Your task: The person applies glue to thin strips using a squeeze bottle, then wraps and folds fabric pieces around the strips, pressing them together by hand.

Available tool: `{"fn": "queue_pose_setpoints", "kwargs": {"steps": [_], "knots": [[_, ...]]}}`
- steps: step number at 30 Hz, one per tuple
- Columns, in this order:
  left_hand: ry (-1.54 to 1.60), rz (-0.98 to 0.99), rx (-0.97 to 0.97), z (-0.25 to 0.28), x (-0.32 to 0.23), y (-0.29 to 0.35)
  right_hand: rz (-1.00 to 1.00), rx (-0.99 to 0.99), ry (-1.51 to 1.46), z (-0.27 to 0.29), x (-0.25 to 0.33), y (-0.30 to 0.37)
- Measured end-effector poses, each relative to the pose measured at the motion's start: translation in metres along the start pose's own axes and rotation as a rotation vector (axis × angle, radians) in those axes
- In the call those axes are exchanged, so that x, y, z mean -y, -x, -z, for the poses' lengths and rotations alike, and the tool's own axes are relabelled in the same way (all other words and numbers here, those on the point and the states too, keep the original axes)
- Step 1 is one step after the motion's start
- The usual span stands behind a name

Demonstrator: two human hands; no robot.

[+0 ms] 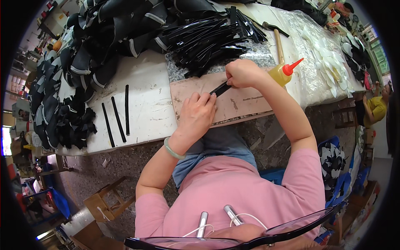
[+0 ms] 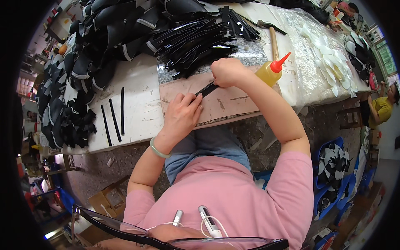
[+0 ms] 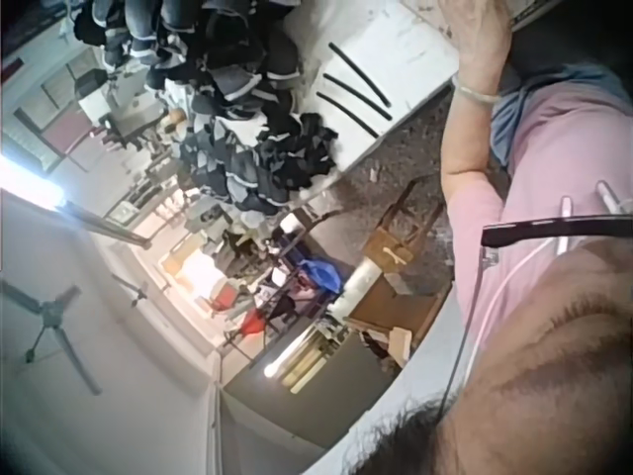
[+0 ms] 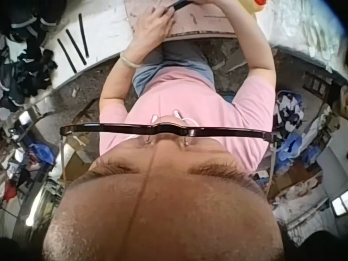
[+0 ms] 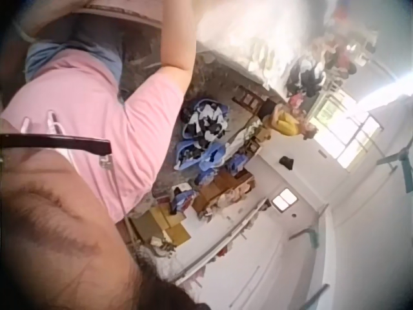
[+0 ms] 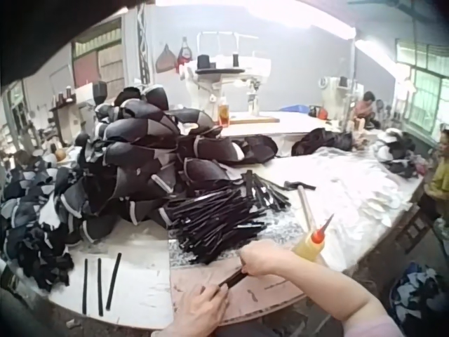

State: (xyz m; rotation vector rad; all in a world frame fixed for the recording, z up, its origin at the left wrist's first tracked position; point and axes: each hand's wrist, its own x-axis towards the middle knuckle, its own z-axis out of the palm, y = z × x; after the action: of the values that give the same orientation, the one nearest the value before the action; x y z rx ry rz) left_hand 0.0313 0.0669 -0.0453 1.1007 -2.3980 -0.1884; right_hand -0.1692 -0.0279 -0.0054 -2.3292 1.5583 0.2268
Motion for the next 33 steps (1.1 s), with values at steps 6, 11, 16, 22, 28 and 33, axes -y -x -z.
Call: {"fn": "queue_pose_setpoints", "kwargs": {"steps": [6, 11, 16, 22, 28, 33], "knots": [[0.095, 0.222, -0.203, 0.006, 0.014, 0.013, 0.199, -0.281, 0.032, -0.016, 0.005, 0.008], [0.142, 0.221, -0.109, 0.012, 0.015, 0.021, 0.466, -0.329, -0.27, -0.033, 0.024, 0.013], [0.377, 0.307, -0.144, 0.017, 0.004, 0.024, 0.578, -0.336, -0.305, -0.035, 0.023, 0.026], [0.767, 0.331, -0.47, 0.059, 0.008, 0.007, 0.445, -0.666, -0.66, 0.055, 0.014, 0.153], [0.277, 0.255, -0.33, 0.051, 0.031, -0.045, -0.122, -1.102, -0.922, 0.108, -0.133, 0.11], [0.04, 0.143, -0.369, 0.017, 0.04, -0.064, -0.189, -0.675, -1.253, 0.073, -0.22, -0.02]]}}
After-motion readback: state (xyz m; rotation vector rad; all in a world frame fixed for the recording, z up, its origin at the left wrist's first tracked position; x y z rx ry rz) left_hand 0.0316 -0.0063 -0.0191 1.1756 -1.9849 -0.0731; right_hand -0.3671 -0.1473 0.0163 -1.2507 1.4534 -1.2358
